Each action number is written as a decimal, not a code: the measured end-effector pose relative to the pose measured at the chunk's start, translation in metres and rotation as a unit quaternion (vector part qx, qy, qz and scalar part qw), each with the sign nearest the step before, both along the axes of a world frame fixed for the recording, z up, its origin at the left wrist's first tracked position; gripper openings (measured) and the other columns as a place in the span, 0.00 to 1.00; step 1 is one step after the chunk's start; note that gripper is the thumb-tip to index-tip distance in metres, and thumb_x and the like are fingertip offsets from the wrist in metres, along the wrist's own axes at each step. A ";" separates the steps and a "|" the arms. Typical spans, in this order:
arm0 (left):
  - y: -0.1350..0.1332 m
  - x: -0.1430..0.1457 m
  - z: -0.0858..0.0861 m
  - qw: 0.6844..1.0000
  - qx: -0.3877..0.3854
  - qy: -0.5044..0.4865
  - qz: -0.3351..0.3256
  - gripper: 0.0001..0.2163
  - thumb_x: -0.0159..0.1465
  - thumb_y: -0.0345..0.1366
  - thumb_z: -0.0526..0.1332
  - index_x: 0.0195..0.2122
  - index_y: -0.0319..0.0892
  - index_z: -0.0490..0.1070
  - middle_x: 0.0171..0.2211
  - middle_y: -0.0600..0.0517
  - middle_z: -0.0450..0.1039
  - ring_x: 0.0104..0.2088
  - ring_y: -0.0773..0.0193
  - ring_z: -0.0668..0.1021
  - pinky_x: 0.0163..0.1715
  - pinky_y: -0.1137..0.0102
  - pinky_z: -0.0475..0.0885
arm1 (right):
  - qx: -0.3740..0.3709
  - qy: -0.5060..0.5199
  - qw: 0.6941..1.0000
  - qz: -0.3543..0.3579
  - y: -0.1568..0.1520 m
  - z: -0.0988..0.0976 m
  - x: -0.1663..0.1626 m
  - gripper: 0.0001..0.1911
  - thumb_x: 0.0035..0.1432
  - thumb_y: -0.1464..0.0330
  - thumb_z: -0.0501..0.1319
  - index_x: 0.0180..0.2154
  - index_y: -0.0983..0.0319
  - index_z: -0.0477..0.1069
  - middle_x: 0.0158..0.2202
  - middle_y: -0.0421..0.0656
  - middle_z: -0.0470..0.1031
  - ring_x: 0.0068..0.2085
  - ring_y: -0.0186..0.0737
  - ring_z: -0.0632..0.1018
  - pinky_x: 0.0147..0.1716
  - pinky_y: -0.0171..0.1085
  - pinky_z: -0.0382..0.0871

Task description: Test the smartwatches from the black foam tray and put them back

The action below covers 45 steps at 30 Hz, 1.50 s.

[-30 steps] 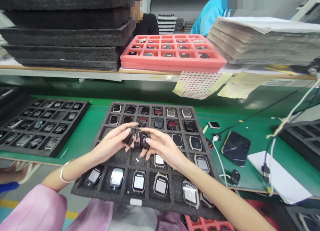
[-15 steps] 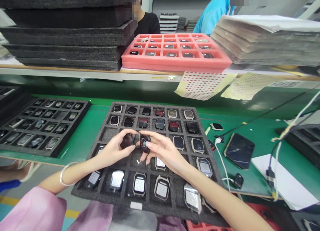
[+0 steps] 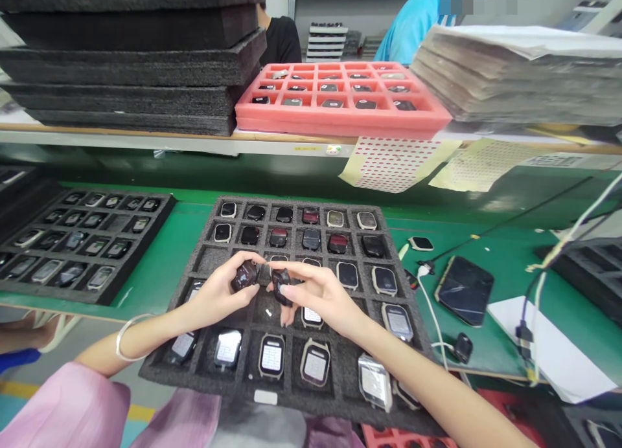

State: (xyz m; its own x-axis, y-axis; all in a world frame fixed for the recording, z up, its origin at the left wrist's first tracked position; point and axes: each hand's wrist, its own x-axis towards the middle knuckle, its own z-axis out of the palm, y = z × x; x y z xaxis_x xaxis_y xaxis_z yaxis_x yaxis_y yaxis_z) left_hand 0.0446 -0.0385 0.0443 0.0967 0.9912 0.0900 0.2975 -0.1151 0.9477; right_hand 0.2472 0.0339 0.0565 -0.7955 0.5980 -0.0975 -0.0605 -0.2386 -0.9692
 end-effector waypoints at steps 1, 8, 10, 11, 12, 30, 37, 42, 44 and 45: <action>0.000 0.000 0.001 1.000 -0.001 -0.007 -0.004 0.15 0.59 0.28 0.58 0.47 0.43 0.62 0.38 0.52 0.71 0.37 0.63 0.73 0.39 0.70 0.67 | 0.003 0.000 1.000 0.000 0.000 0.000 0.000 0.22 0.57 0.66 0.65 0.53 0.61 0.70 0.35 0.44 0.78 0.24 0.36 0.78 0.27 0.37 0.75; -0.001 -0.001 0.001 1.000 0.001 -0.012 -0.021 0.15 0.58 0.26 0.58 0.47 0.42 0.63 0.39 0.51 0.71 0.40 0.61 0.73 0.42 0.68 0.68 | 0.009 -0.012 1.000 -0.006 0.001 -0.001 0.000 0.23 0.57 0.66 0.65 0.54 0.63 0.69 0.30 0.43 0.79 0.24 0.36 0.79 0.28 0.36 0.76; -0.001 -0.001 0.001 0.999 0.001 -0.017 -0.029 0.16 0.58 0.26 0.58 0.47 0.43 0.62 0.40 0.51 0.72 0.40 0.61 0.73 0.43 0.68 0.68 | 0.012 -0.014 1.000 -0.005 0.001 0.000 0.000 0.23 0.57 0.66 0.65 0.54 0.64 0.69 0.29 0.43 0.79 0.24 0.37 0.79 0.28 0.36 0.76; -0.001 -0.001 0.001 0.999 0.001 -0.016 -0.032 0.16 0.58 0.26 0.58 0.47 0.43 0.62 0.40 0.51 0.72 0.40 0.61 0.73 0.43 0.69 0.67 | 0.014 -0.018 1.000 -0.003 0.001 0.001 0.000 0.23 0.57 0.66 0.64 0.54 0.64 0.68 0.27 0.42 0.79 0.24 0.37 0.79 0.28 0.36 0.76; -0.001 -0.001 0.001 0.999 0.001 -0.014 -0.035 0.16 0.58 0.26 0.58 0.47 0.43 0.63 0.41 0.51 0.71 0.41 0.61 0.73 0.43 0.69 0.67 | 0.016 -0.023 1.000 -0.001 0.001 0.002 0.001 0.23 0.58 0.66 0.64 0.54 0.64 0.68 0.26 0.42 0.79 0.25 0.37 0.80 0.28 0.36 0.76; -0.002 -0.002 0.002 1.000 0.006 -0.003 -0.004 0.14 0.58 0.27 0.58 0.45 0.43 0.63 0.35 0.54 0.69 0.34 0.65 0.71 0.35 0.72 0.67 | 0.048 -0.048 0.998 0.006 0.000 0.003 0.002 0.23 0.58 0.66 0.64 0.54 0.67 0.68 0.22 0.40 0.77 0.23 0.36 0.79 0.28 0.33 0.74; -0.002 -0.002 0.002 1.000 0.001 -0.001 0.006 0.14 0.57 0.26 0.57 0.45 0.42 0.64 0.34 0.54 0.68 0.33 0.65 0.70 0.34 0.73 0.66 | 0.037 -0.041 0.998 -0.011 0.002 0.004 0.000 0.22 0.58 0.66 0.64 0.53 0.66 0.69 0.24 0.41 0.77 0.22 0.36 0.78 0.26 0.33 0.74; -0.002 -0.003 0.004 0.999 0.035 -0.003 0.029 0.14 0.58 0.27 0.58 0.45 0.42 0.63 0.38 0.53 0.68 0.36 0.64 0.71 0.37 0.72 0.66 | 0.032 -0.023 0.999 -0.019 0.002 0.006 0.002 0.20 0.58 0.67 0.64 0.52 0.65 0.70 0.26 0.40 0.76 0.23 0.36 0.78 0.26 0.34 0.74; -0.003 -0.003 0.006 0.999 0.032 -0.002 0.028 0.14 0.57 0.26 0.57 0.45 0.42 0.64 0.36 0.54 0.67 0.33 0.65 0.70 0.35 0.73 0.66 | 0.035 -0.023 0.999 -0.015 0.001 0.007 0.004 0.21 0.58 0.67 0.64 0.53 0.65 0.69 0.23 0.40 0.75 0.22 0.36 0.78 0.25 0.34 0.73; -0.003 -0.003 0.006 0.999 0.029 -0.003 0.026 0.14 0.57 0.26 0.57 0.45 0.42 0.64 0.35 0.54 0.67 0.33 0.66 0.70 0.34 0.73 0.66 | 0.032 -0.021 0.999 -0.013 0.000 0.008 0.004 0.22 0.59 0.67 0.63 0.54 0.65 0.69 0.23 0.40 0.75 0.22 0.36 0.77 0.25 0.34 0.73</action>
State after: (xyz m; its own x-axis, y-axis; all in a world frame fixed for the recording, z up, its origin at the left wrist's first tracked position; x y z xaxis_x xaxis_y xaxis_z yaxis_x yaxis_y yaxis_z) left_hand 0.0415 -0.0419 0.0502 0.0446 0.9881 0.1470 0.2987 -0.1536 0.9419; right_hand 0.2515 0.0337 0.0642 -0.7753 0.6250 -0.0910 -0.0256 -0.1752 -0.9842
